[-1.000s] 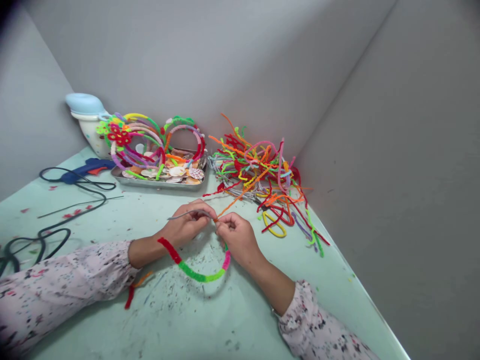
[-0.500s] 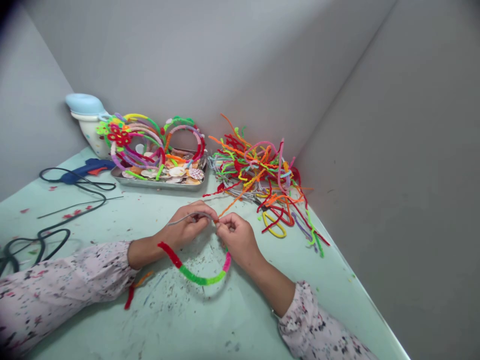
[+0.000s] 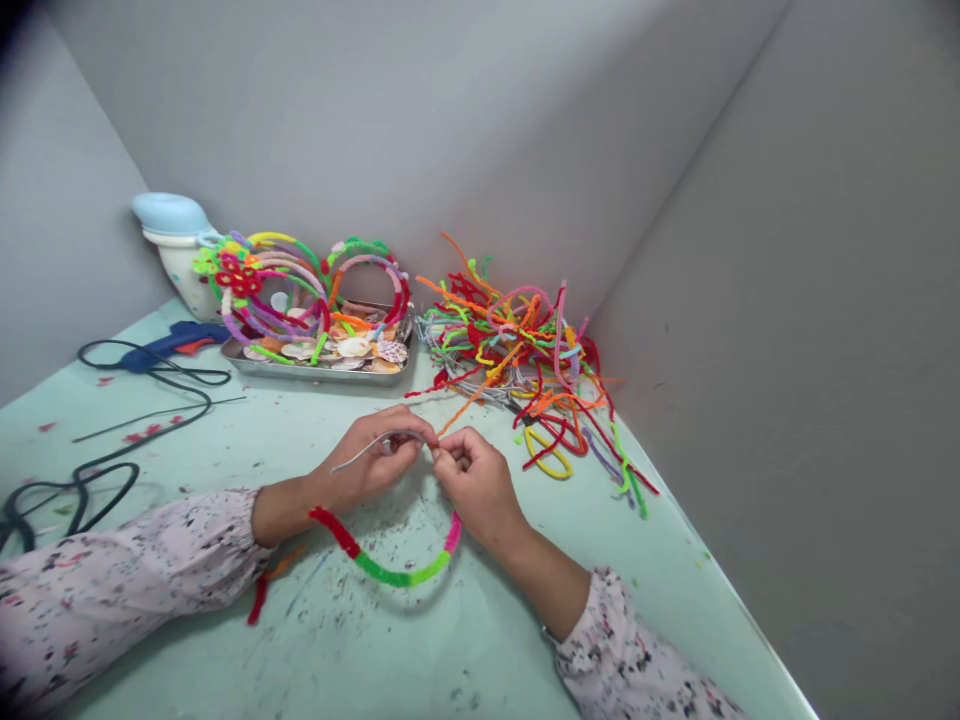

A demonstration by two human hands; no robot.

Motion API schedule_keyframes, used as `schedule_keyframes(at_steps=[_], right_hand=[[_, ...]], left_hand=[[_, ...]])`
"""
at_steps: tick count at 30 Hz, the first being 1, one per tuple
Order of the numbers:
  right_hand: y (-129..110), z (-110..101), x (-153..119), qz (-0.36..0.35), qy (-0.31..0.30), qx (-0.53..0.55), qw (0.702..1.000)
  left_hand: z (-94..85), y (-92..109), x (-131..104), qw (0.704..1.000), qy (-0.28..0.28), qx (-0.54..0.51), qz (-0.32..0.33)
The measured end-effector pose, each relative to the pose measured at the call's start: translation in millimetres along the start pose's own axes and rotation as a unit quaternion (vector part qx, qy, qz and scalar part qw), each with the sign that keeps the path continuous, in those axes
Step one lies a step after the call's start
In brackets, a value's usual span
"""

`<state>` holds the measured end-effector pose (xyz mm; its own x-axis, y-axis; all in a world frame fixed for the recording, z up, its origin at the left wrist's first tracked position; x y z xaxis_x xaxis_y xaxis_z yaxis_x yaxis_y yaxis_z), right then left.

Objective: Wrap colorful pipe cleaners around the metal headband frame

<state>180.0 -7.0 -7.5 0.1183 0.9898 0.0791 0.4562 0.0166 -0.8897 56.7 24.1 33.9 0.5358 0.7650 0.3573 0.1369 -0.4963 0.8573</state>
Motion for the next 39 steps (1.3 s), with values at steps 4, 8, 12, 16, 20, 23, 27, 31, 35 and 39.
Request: schedule_keyframes(at_steps=[4, 8, 12, 16, 20, 23, 27, 31, 35, 39], right_hand=[[-1, 1, 0, -0.002, -0.005, -0.002, 1.0], [-2, 0, -1, -0.002, -0.005, -0.001, 1.0], [-4, -1, -2, -0.005, 0.0, -0.008, 1.0], [-8, -3, -3, -0.024, 0.008, -0.025, 0.999], [-12, -7, -4, -0.044, 0.024, -0.044, 0.998], [-14, -10, -4, -0.056, 0.034, -0.057, 0.996], [-17, -12, -4, -0.075, 0.043, -0.072, 0.994], [-19, -15, -6, -0.086, 0.06, -0.085, 0.991], [-24, -18, -8, -0.107, 0.08, -0.102, 0.986], [-28, -20, -10, -0.131, 0.1, -0.126, 0.978]], left_hand=[[0.1, 5, -1, 1.0, -0.006, -0.012, 0.021], [-0.6, 6, -2, 0.999, -0.002, -0.008, 0.035], [-1.1, 8, -2, 0.999, 0.004, 0.007, 0.04], [-1.4, 11, -1, 0.999, 0.004, 0.022, 0.037], [-1.7, 14, -1, 0.998, 0.007, 0.035, 0.043], [-0.1, 15, -2, 0.997, 0.003, 0.042, 0.058], [1.5, 16, -2, 0.997, -0.006, 0.046, 0.065], [2.0, 21, -2, 0.996, -0.016, 0.051, 0.078], [1.6, 24, -2, 0.995, -0.018, 0.052, 0.089], [1.2, 25, -1, 0.994, -0.013, 0.055, 0.096]])
Point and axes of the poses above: each hand's wrist, its own x-axis towards the middle knuckle, its own z-axis out of the palm, y = z × x, the point moved 9 cm from there along x, towards the middle knuckle, and after that the axes turned 10 degrees about -x, right-handed, at the moved point
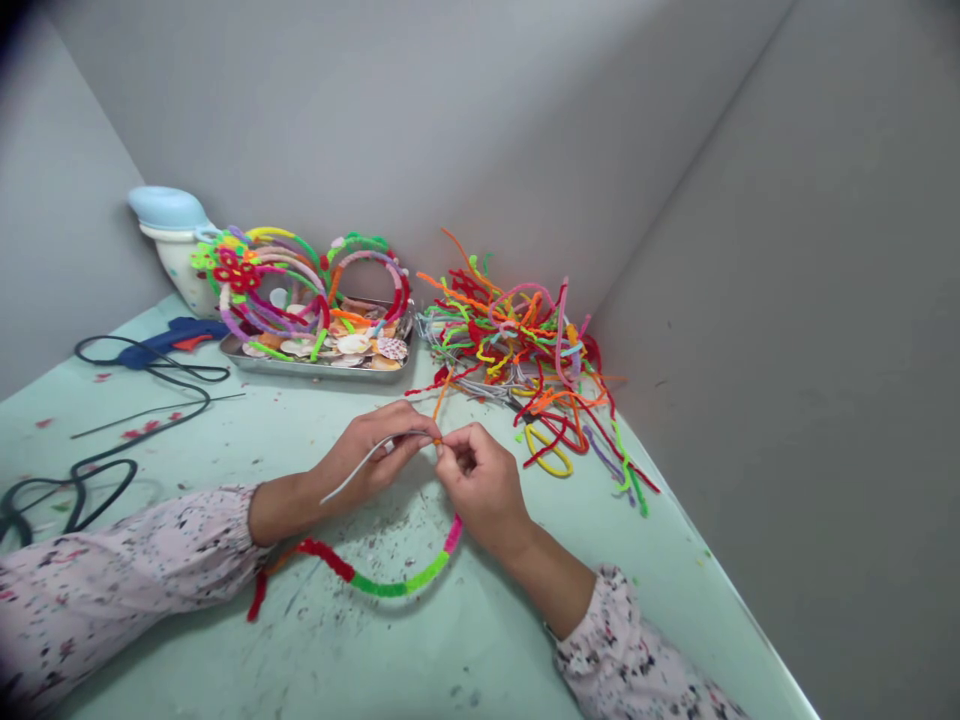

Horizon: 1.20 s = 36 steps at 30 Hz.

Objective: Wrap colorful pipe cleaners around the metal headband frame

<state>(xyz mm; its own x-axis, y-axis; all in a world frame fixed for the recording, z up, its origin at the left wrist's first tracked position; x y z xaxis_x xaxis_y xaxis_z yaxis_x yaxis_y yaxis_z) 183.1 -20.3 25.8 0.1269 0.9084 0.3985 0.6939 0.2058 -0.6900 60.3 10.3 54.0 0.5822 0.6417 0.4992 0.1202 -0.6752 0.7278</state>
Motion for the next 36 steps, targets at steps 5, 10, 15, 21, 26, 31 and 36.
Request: schedule_keyframes(at_steps=[5, 10, 15, 21, 26, 31, 36], right_hand=[[-4, -2, -1, -0.027, 0.016, -0.013, 0.999], [-10, -6, -2, -0.054, 0.037, -0.028, 0.997], [-9, -7, -1, -0.057, 0.042, -0.029, 0.997], [-12, -6, -3, -0.068, 0.041, -0.03, 0.996], [-13, -8, -4, -0.074, 0.04, -0.033, 0.996], [-16, -8, -4, -0.087, 0.035, -0.019, 0.995], [-14, -8, -3, -0.076, 0.031, -0.02, 0.996]], left_hand=[[0.0, 5, -1, 1.0, 0.0, 0.009, 0.016], [-1.3, 7, -2, 1.0, 0.013, -0.003, 0.026], [-1.9, 4, -2, 0.999, 0.026, -0.015, 0.024], [-2.1, 7, -2, 0.999, 0.024, 0.01, 0.026], [-2.3, 10, -3, 0.999, 0.025, 0.021, 0.037], [-2.7, 15, -3, 0.998, 0.027, 0.015, 0.059], [-0.5, 15, -3, 0.998, 0.025, 0.026, 0.056]])
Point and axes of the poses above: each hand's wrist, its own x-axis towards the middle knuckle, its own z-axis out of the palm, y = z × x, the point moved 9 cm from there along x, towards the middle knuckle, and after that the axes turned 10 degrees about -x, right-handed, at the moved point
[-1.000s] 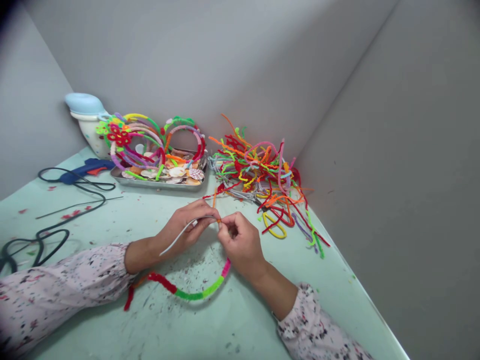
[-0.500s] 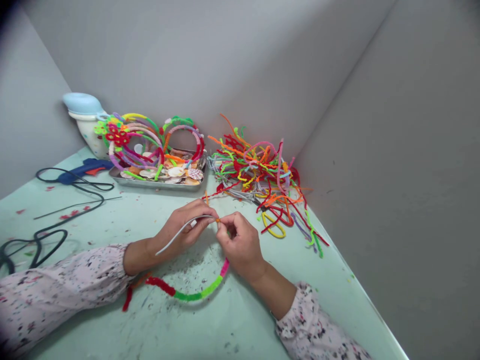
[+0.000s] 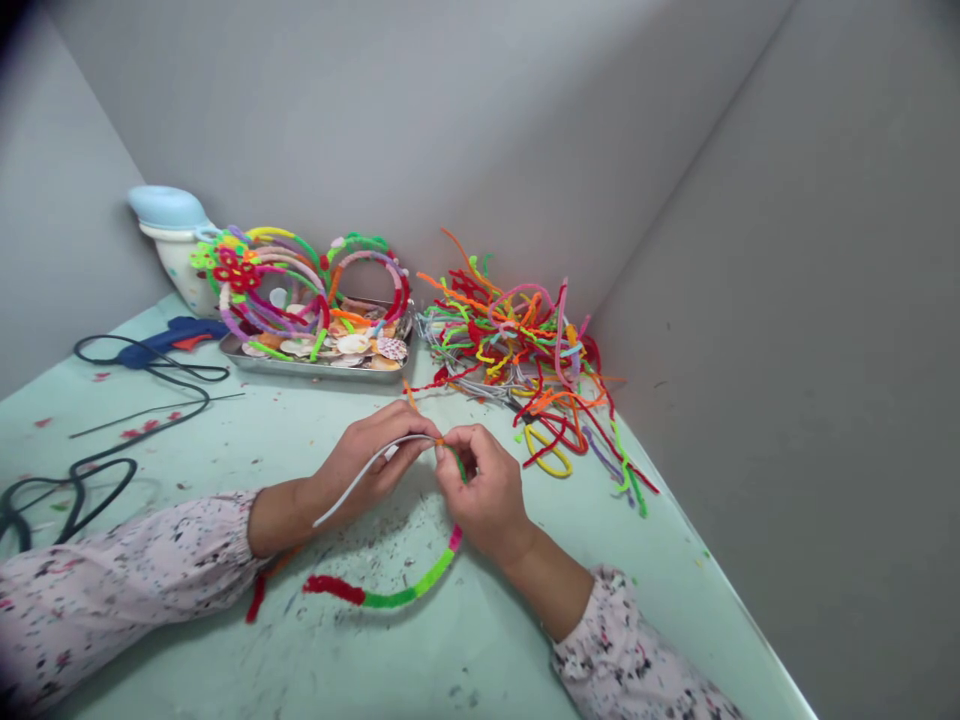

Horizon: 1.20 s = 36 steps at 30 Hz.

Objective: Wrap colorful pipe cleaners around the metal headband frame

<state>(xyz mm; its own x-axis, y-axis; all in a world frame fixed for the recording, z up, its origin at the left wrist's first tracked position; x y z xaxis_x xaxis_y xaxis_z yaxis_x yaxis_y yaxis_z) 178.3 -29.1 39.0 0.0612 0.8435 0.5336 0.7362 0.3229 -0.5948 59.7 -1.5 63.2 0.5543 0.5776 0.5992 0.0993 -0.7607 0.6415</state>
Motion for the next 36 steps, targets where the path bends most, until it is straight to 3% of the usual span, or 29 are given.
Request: schedule_keyframes(at_steps=[26, 32, 36], right_hand=[[-6, -2, 1, -0.027, 0.02, -0.052, 0.998], [2, 2, 2, 0.004, -0.004, -0.019, 1.0], [16, 5, 4, 0.076, -0.018, 0.059, 0.995]], left_hand=[[-1.7, 3, 0, 0.997, 0.012, 0.071, -0.02], [-0.9, -1, 0, 0.997, 0.022, 0.063, -0.032], [-5.7, -1, -1, 0.997, 0.058, 0.041, -0.04]])
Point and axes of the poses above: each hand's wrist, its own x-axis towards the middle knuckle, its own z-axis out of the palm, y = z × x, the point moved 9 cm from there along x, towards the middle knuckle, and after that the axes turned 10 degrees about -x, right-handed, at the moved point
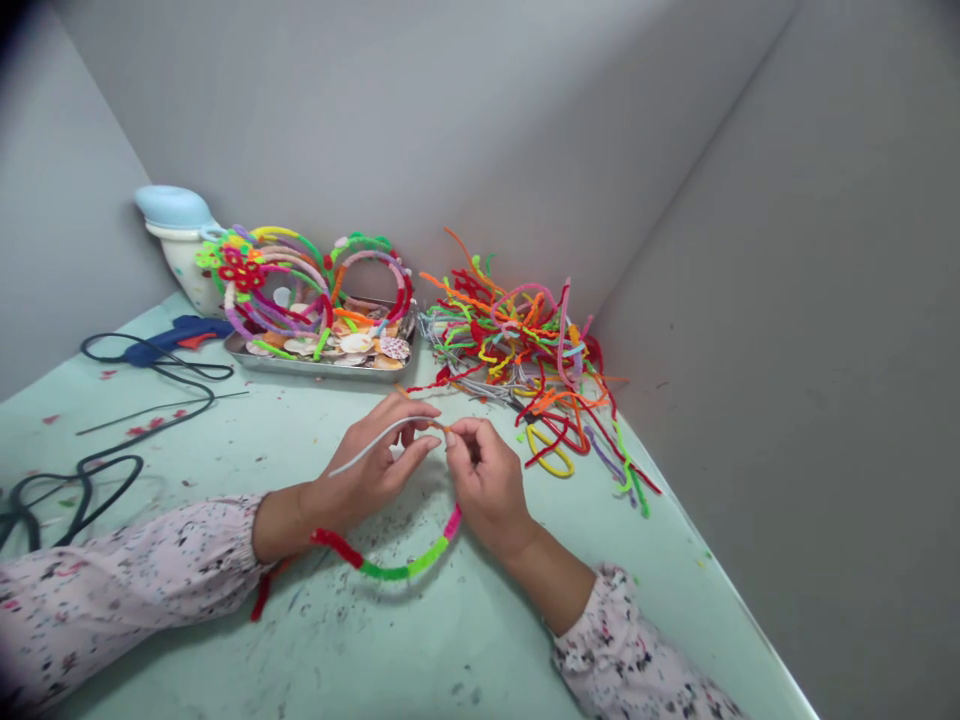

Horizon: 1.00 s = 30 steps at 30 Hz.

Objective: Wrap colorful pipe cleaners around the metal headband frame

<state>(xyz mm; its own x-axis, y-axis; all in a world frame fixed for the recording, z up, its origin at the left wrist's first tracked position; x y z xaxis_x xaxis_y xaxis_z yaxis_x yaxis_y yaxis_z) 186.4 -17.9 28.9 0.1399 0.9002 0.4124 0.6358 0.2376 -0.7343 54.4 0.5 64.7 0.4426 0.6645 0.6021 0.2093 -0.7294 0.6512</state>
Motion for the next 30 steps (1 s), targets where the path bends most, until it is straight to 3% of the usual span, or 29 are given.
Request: schedule_keyframes(at_steps=[4, 9, 11, 13, 16, 21, 27, 30], right_hand=[[18, 0, 6, 0.096, 0.001, 0.129, 0.987], [25, 10, 11, 0.158, -0.04, 0.269, 0.949], [25, 16, 11, 0.17, -0.068, 0.316, 0.931], [23, 25, 8, 0.179, -0.115, 0.352, 0.912], [19, 38, 0, 0.185, -0.187, 0.394, 0.881], [20, 45, -7, 0.187, -0.226, 0.394, 0.871], [17, 50, -11, 0.194, -0.244, 0.414, 0.856], [17, 52, -12, 0.2, -0.251, 0.439, 0.839]], left_hand=[[-3.2, 6, -2, 1.0, 0.008, -0.029, 0.003], [24.9, 10, -9, 0.989, -0.138, -0.045, 0.034], [32.0, 2, -11, 0.985, -0.165, -0.041, 0.018], [31.5, -8, -8, 0.987, -0.152, -0.052, -0.012], [21.8, -27, -2, 0.987, -0.084, -0.11, -0.084], [13.3, -54, -1, 0.945, 0.008, -0.261, -0.195], [23.1, -51, -3, 0.929, -0.037, -0.312, -0.195], [29.3, -56, -6, 0.906, -0.045, -0.356, -0.223]])
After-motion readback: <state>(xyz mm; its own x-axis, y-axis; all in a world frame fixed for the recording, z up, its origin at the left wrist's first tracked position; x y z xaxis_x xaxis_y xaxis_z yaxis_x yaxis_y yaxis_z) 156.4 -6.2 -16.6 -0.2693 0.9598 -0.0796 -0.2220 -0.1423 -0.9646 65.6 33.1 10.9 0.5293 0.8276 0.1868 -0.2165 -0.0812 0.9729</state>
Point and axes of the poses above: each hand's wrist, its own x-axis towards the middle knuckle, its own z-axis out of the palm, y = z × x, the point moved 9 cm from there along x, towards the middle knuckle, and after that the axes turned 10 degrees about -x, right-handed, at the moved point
